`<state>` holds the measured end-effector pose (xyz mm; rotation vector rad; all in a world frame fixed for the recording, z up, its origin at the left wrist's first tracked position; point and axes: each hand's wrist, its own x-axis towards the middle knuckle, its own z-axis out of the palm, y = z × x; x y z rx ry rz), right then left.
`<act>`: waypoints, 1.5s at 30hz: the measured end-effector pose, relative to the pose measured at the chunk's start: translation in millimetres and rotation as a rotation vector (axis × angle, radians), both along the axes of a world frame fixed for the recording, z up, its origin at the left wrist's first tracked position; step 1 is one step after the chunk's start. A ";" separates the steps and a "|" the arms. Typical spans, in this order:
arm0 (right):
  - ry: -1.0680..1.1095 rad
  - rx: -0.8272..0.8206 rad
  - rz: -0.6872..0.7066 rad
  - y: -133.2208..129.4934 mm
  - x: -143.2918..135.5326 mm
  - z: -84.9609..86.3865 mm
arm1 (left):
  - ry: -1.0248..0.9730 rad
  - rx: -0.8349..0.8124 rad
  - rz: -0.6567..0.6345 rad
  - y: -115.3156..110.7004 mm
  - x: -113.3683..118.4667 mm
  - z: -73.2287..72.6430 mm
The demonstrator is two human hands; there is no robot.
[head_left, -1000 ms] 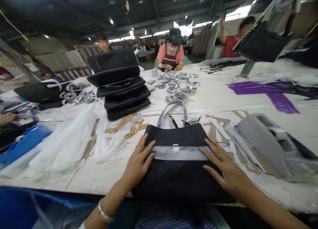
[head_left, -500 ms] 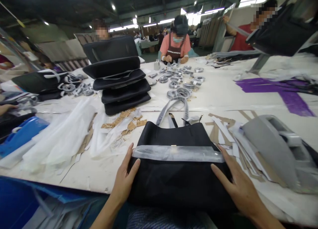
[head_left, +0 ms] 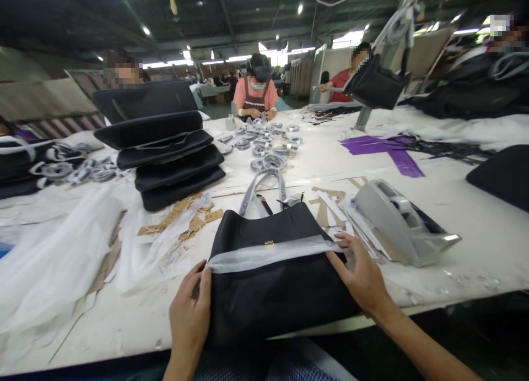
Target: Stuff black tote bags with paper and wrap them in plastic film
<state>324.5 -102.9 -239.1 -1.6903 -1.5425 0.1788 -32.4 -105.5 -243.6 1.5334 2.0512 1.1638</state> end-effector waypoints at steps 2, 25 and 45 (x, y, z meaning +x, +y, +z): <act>-0.059 -0.001 -0.026 1.8 0.6 0.7 | 0.018 -0.024 0.000 1.8 -2.1 -0.5; -0.141 0.110 0.203 -36.7 7.3 7.1 | 0.095 0.186 -0.121 -8.6 -12.5 -1.0; -0.345 0.277 0.212 -31.8 -6.8 -19.7 | 0.366 0.216 -0.375 2.0 -8.0 21.8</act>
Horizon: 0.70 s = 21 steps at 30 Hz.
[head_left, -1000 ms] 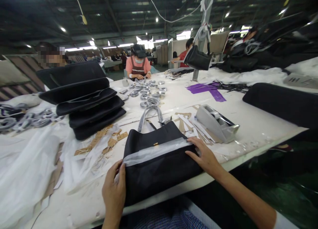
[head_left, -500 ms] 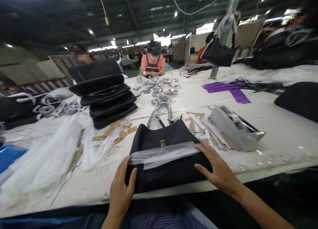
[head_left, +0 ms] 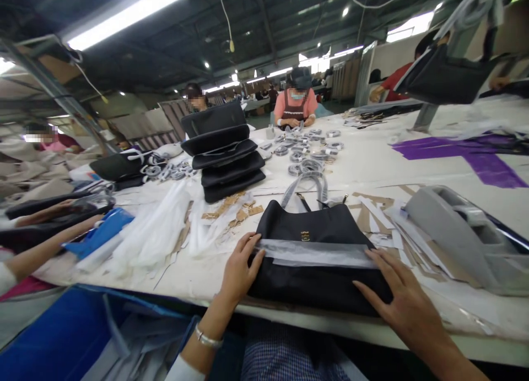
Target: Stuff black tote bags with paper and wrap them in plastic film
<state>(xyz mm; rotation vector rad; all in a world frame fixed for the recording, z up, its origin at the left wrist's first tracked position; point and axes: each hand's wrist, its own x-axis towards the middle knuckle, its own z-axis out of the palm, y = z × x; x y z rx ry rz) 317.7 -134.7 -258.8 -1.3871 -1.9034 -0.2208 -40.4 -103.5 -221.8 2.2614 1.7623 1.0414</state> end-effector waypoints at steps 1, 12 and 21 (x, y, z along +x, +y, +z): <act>0.002 0.006 0.008 0.4 1.0 -3.6 | -0.012 0.001 -0.016 1.5 -0.9 -3.5; -0.100 0.039 0.040 -3.3 -18.3 37.9 | 0.178 0.093 -0.074 11.7 21.4 29.8; -0.469 -0.059 0.191 38.5 -26.1 7.5 | 0.296 -0.187 -0.141 33.8 12.5 -2.8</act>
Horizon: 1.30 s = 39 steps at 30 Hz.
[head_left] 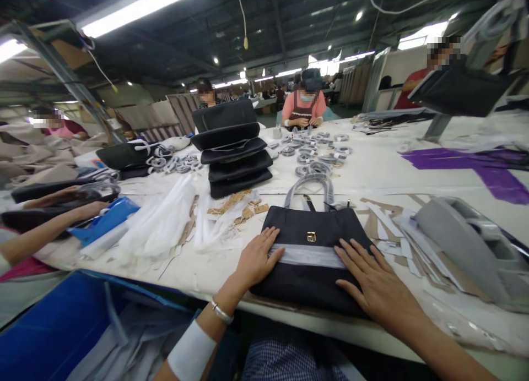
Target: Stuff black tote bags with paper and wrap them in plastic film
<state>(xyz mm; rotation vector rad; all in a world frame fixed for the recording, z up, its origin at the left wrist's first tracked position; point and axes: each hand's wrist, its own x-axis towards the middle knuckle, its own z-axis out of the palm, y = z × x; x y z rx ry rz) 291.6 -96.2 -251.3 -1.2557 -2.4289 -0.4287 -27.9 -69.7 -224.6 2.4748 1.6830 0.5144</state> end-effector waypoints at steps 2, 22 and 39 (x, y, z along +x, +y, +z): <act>-0.009 -0.018 -0.012 1.4 4.0 -7.0 | 0.004 -0.014 0.015 0.1 1.2 -1.3; 0.327 -0.059 -0.121 -6.4 4.2 31.2 | -0.067 0.180 -0.003 0.7 1.5 -10.8; 0.982 -0.162 -0.413 -37.1 29.3 7.9 | 0.013 0.190 0.009 10.4 -3.2 -27.2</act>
